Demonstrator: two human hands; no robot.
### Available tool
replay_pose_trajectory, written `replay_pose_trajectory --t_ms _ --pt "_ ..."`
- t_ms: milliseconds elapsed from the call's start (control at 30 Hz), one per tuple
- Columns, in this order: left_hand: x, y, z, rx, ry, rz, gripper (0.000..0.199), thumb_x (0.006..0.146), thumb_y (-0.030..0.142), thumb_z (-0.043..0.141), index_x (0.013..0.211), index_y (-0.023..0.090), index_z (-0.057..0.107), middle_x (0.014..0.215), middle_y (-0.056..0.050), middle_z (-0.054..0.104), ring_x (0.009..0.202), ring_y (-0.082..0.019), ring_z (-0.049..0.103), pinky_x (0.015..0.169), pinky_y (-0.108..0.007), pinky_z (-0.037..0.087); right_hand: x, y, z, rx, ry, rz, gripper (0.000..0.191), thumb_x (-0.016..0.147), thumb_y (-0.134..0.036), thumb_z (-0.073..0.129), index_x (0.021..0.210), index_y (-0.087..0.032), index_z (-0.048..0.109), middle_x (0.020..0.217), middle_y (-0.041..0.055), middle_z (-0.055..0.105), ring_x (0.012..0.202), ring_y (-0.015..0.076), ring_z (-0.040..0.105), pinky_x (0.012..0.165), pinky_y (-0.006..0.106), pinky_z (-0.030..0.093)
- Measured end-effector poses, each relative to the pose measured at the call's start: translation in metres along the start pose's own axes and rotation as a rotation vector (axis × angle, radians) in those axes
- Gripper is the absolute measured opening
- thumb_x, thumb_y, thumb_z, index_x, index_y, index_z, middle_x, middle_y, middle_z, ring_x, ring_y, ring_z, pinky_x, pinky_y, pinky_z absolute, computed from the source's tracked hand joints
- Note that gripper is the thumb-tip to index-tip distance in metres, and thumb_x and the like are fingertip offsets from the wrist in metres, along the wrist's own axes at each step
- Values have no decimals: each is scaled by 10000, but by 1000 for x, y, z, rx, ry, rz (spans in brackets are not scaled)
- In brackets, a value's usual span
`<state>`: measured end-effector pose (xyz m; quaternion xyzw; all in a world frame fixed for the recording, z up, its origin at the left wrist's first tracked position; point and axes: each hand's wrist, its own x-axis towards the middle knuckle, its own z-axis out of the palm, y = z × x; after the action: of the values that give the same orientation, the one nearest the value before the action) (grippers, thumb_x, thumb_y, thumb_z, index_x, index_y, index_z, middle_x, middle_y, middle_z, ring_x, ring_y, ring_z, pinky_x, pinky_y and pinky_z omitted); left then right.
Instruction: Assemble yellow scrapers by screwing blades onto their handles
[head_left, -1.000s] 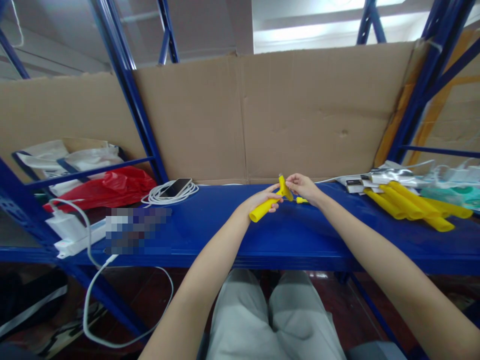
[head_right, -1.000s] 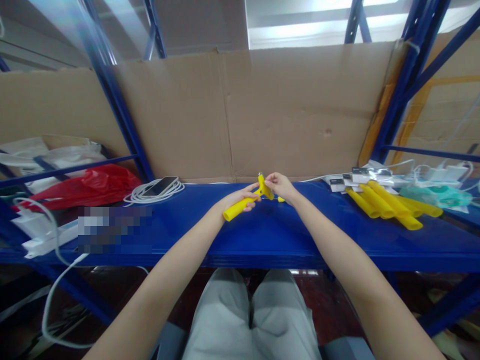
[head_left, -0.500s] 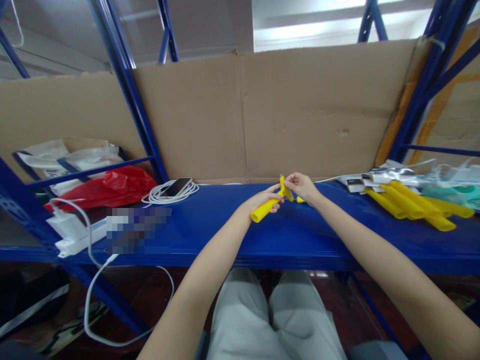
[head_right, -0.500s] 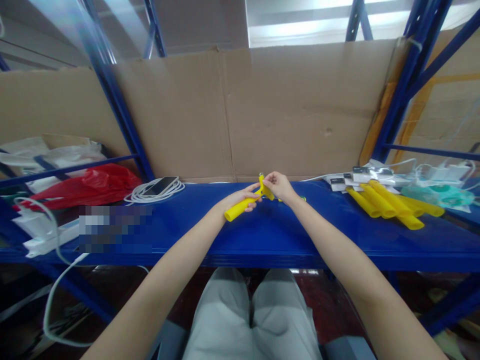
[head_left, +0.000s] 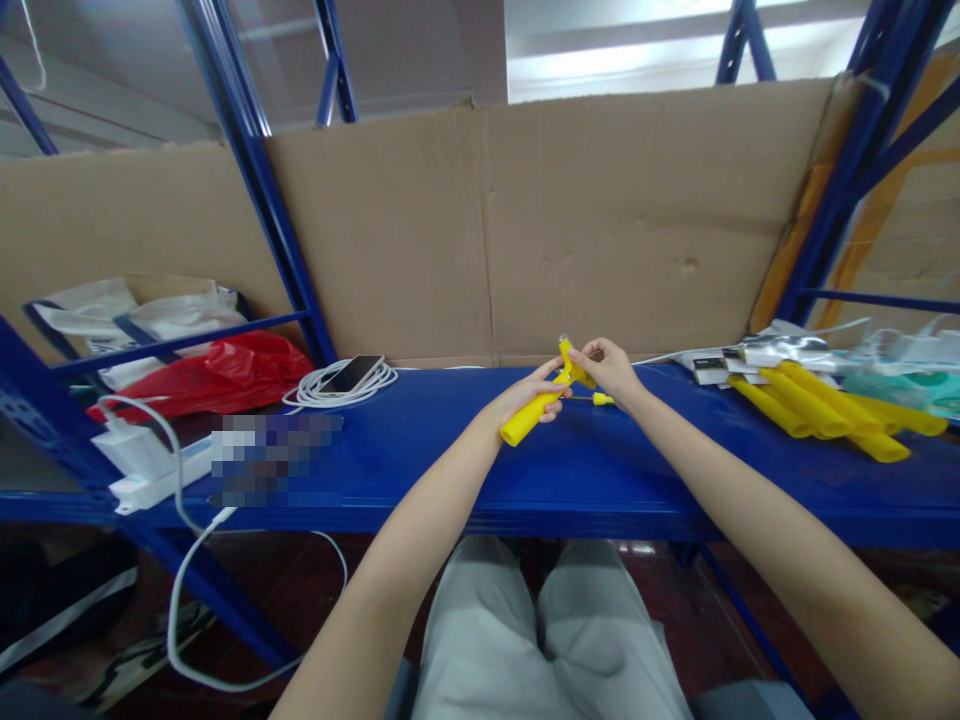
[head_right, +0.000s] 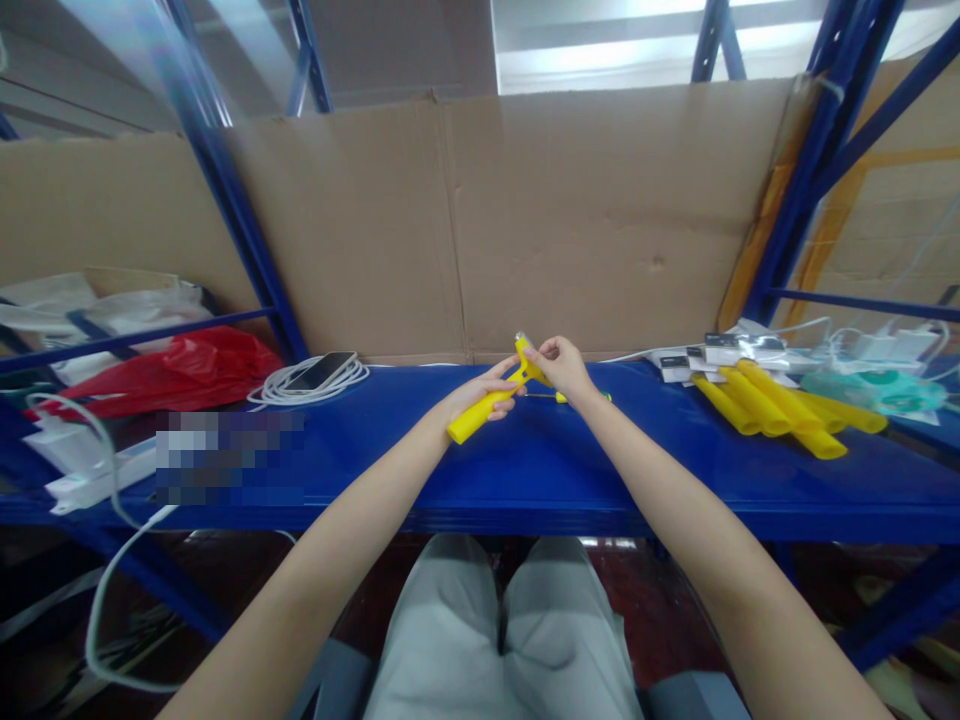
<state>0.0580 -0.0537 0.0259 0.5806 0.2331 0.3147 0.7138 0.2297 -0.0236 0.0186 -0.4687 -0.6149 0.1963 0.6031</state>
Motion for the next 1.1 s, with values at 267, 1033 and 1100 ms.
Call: replay_pose_trajectory --t_ms 267,1033,1100 --pt "1 -2 -1 -31 -75 27 780 795 41 482 1462 270 149 707 12 551 375 -50 432 360 -155 298 0 -2 -6 111 -200 73 576 526 -708 674 740 -181 582 689 13 612 577 106 498 545 243 405" --pt "1 -4 -3 -8 -111 -5 818 770 36 501 1463 284 143 707 24 550 377 -54 441 375 -159 312 -1 1 -10 96 -270 64 641 443 -780 645 644 -195 478 575 -27 510 496 82 414 472 238 334" --pt "3 -4 -4 -26 -85 17 813 768 39 508 1455 286 151 709 27 544 375 -53 440 371 -156 309 -1 4 -1 67 -170 -3 640 493 -802 594 685 -202 481 628 -7 539 550 107 467 521 258 389"
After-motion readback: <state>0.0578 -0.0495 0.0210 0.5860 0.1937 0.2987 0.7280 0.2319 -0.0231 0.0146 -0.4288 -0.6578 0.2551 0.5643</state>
